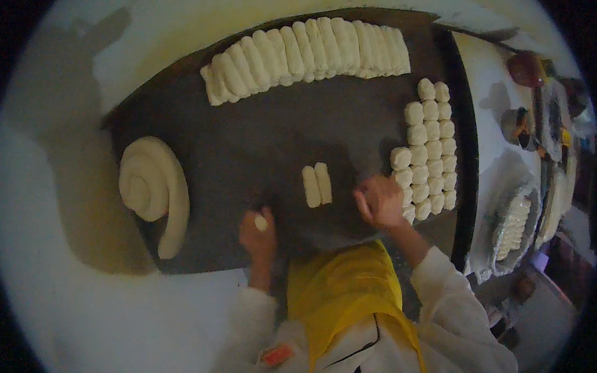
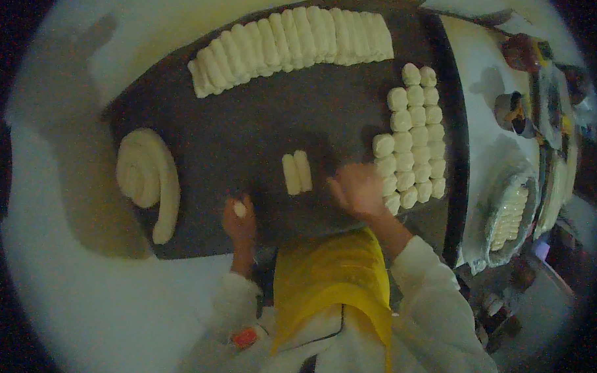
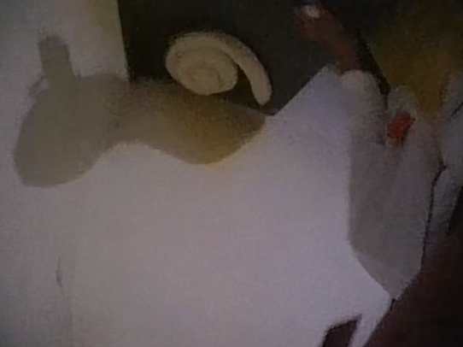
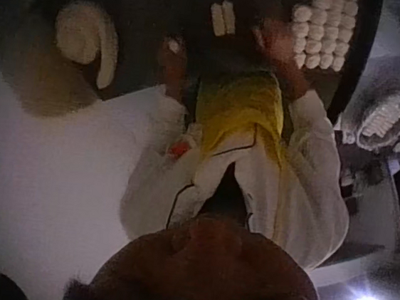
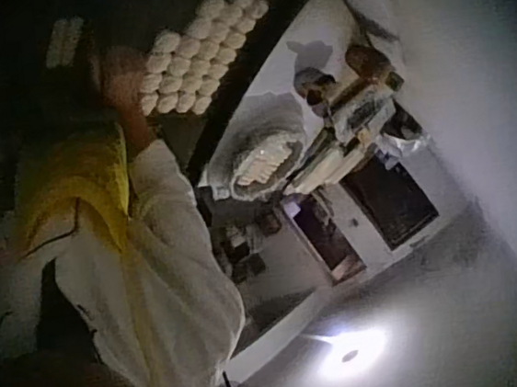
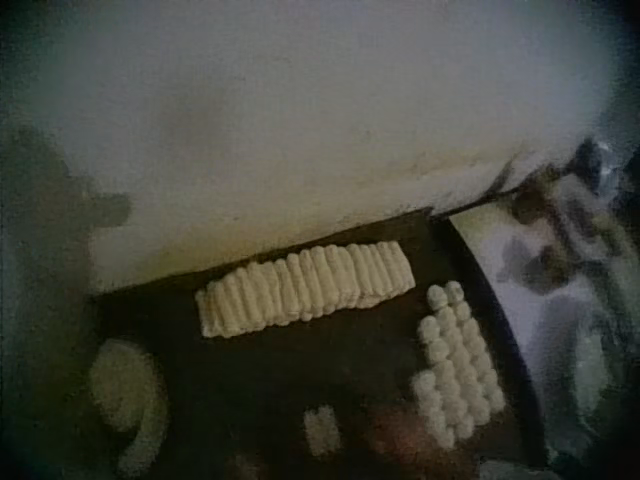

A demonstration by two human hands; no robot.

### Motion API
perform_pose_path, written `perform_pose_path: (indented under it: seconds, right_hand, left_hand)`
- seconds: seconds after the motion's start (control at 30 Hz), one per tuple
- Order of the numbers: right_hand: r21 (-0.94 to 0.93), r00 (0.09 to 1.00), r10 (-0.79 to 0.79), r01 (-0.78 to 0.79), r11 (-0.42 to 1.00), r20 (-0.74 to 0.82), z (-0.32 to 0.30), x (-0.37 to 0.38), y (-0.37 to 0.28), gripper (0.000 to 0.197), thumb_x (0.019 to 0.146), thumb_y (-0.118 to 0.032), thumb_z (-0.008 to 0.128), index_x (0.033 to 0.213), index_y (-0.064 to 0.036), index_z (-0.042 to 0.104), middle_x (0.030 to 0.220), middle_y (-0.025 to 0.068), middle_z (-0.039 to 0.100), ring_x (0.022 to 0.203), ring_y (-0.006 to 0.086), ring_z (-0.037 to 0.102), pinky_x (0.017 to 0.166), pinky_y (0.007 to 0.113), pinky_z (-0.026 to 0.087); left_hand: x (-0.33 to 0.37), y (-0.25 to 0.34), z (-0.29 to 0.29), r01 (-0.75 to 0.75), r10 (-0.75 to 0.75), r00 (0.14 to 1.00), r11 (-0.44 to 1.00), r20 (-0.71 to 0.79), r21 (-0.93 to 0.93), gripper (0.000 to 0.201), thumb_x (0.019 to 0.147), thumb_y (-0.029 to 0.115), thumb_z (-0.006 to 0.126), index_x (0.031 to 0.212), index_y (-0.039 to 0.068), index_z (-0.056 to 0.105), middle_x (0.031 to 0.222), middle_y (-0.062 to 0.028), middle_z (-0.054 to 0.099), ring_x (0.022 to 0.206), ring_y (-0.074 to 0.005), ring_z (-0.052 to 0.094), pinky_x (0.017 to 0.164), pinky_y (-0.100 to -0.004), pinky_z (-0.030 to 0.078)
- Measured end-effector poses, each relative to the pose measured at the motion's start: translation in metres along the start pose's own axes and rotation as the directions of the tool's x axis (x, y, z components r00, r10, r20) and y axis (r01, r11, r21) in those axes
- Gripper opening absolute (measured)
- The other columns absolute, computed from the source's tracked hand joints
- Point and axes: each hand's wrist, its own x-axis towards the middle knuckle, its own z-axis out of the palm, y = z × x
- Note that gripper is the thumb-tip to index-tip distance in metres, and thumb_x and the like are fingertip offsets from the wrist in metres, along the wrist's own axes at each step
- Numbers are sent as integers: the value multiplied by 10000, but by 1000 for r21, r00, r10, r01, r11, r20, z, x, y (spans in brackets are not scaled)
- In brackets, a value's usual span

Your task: The person repeatedly pinches off small pieces of dough from a long rope, rolls them into uniform balls, and arranges them in rows on a work surface. They then gather the shaped pieces and place them into a metal bowl. The process is repeated multiple times throughout the clip.

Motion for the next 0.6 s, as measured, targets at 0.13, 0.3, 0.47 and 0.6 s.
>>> perform_pose_path:
  seconds: [0.13,0.3,0.47,0.6]
  right_hand:
    - [-135,972,-236,235,963,3,-7,14,-10,757,964,-415,755,1578,-65,484,1631,160,498,1556,397,396,1285,579,291]
    - [-151,886,-194,143,978,-422,5,118,-19,809,982,-381,729,1650,-74,392,1721,135,393,1628,367,287,1331,594,200]
    - [-152,946,-244,214,965,-215,35,22,5,669,987,-245,702,1595,-71,484,1629,152,496,1541,354,421,1279,582,306]
    - [85,957,-192,215,973,-218,40,-30,29,490,934,-95,759,1415,-61,679,1433,151,648,1265,359,659,1065,508,539]
  left_hand:
    - [10,28,-23,-565,482,825,716,294,411,603,999,256,728,1524,31,536,1587,-294,488,1510,-470,435,1233,-653,330]
    - [109,60,10,-536,629,773,713,-76,453,904,981,366,732,1676,-13,295,1764,-208,273,1632,-457,234,1309,-648,194]
    - [56,6,11,-549,547,822,692,156,468,844,957,304,774,1646,16,381,1756,-187,299,1587,-434,339,1302,-630,218]
    - [3,-9,7,-437,397,894,875,206,210,674,980,228,764,1585,54,524,1576,-212,462,1416,-390,483,1216,-557,344]
